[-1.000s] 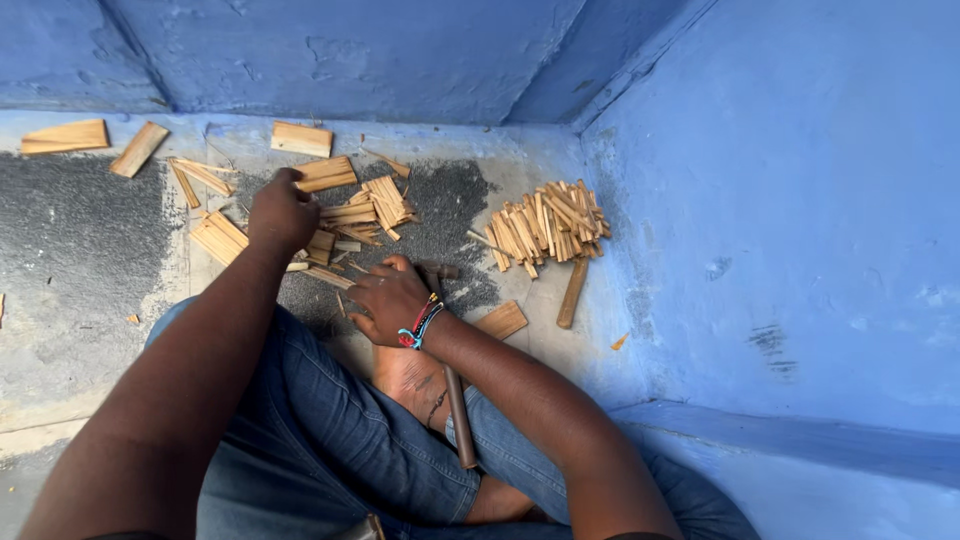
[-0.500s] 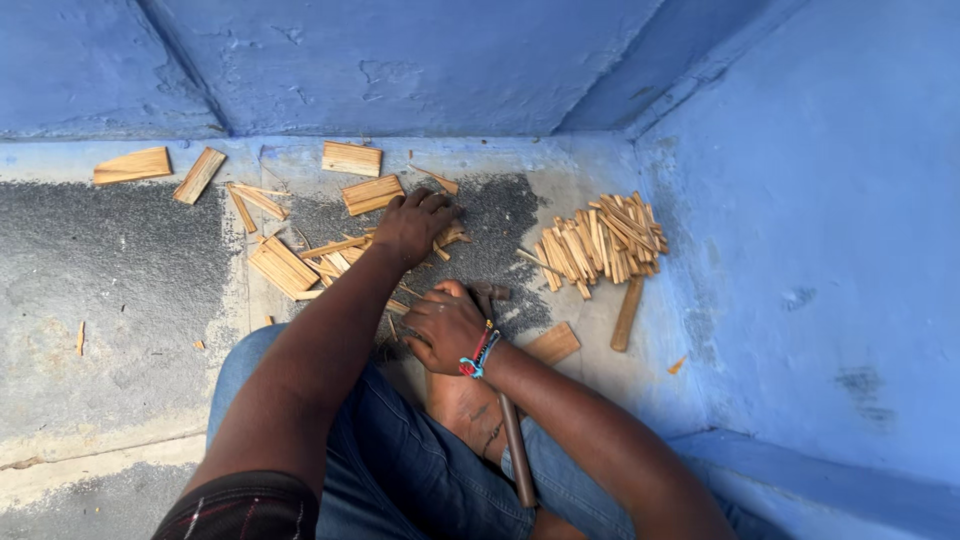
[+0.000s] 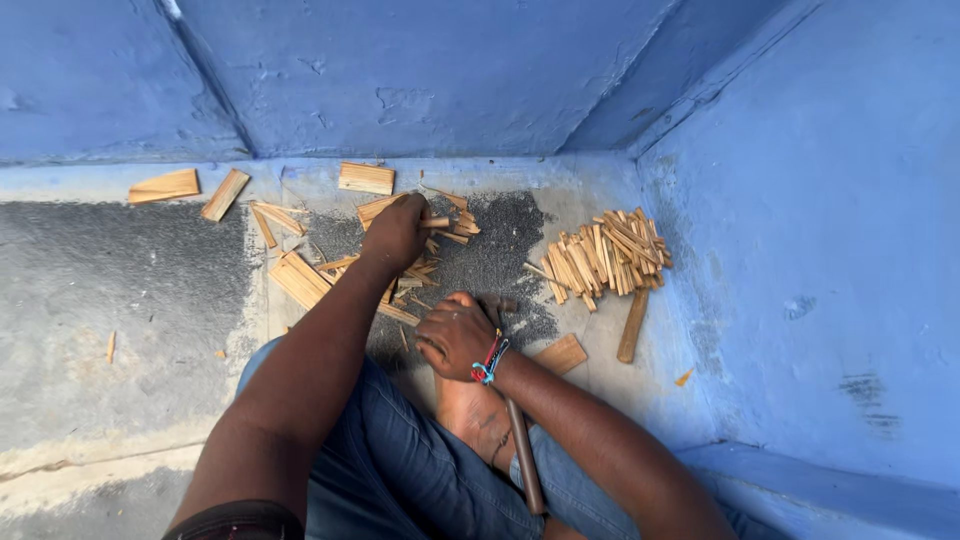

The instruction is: The person sits on the floor and splits small pieces of wood into thinner slats using a hammer and a chisel. They repeatedly pick up wood pieces, position the chisel, strike it with the hammer, and then separate the resulting slats by hand.

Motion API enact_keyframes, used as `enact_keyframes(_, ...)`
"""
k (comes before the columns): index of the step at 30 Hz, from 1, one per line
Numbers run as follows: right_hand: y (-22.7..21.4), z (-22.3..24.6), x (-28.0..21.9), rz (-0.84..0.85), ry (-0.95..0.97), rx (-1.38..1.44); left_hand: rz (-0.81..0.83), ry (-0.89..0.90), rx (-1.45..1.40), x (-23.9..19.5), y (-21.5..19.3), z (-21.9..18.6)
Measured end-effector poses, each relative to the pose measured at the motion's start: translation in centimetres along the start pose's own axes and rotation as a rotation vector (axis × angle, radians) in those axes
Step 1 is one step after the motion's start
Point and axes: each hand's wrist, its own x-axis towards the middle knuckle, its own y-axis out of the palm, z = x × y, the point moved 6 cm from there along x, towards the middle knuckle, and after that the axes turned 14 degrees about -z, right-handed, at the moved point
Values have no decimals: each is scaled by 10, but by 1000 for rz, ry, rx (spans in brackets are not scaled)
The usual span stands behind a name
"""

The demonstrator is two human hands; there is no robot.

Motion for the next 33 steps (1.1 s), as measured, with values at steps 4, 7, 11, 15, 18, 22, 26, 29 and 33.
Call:
enact_keyframes(4,0,2,-5,3,-3,-23,-87,-176,-181,-10,-16,-2)
enact_keyframes(7,1,2,-8,1,8,-20,-18,-519,-417,-15,-15,8)
enact_keyframes(11,4,1,-8,16,-9,-53,-1,-922,-1009,-46,-13,16)
enact_keyframes(15,5,0,-10,-4,18,-54,22,-1105,-1256,-77,-20,11)
enact_keyframes(18,8,-10,-16,-106,128,26,45,-1090,-1254,-92,-26,7)
enact_keyframes(22,16,-45,-19,-414,417,319,77,-1074,-1195,-103,-24,11)
enact_keyframes(26,20,-70,-23,-571,745,471,102,-1059,-1017,-109,-16,20)
enact_keyframes(29,21,-64,-18,-458,594,494,199,-1038,-923,-110,-15,14)
enact_keyframes(33,25,-75,-24,-495,671,564,284,-920,-779,-113,-21,-2)
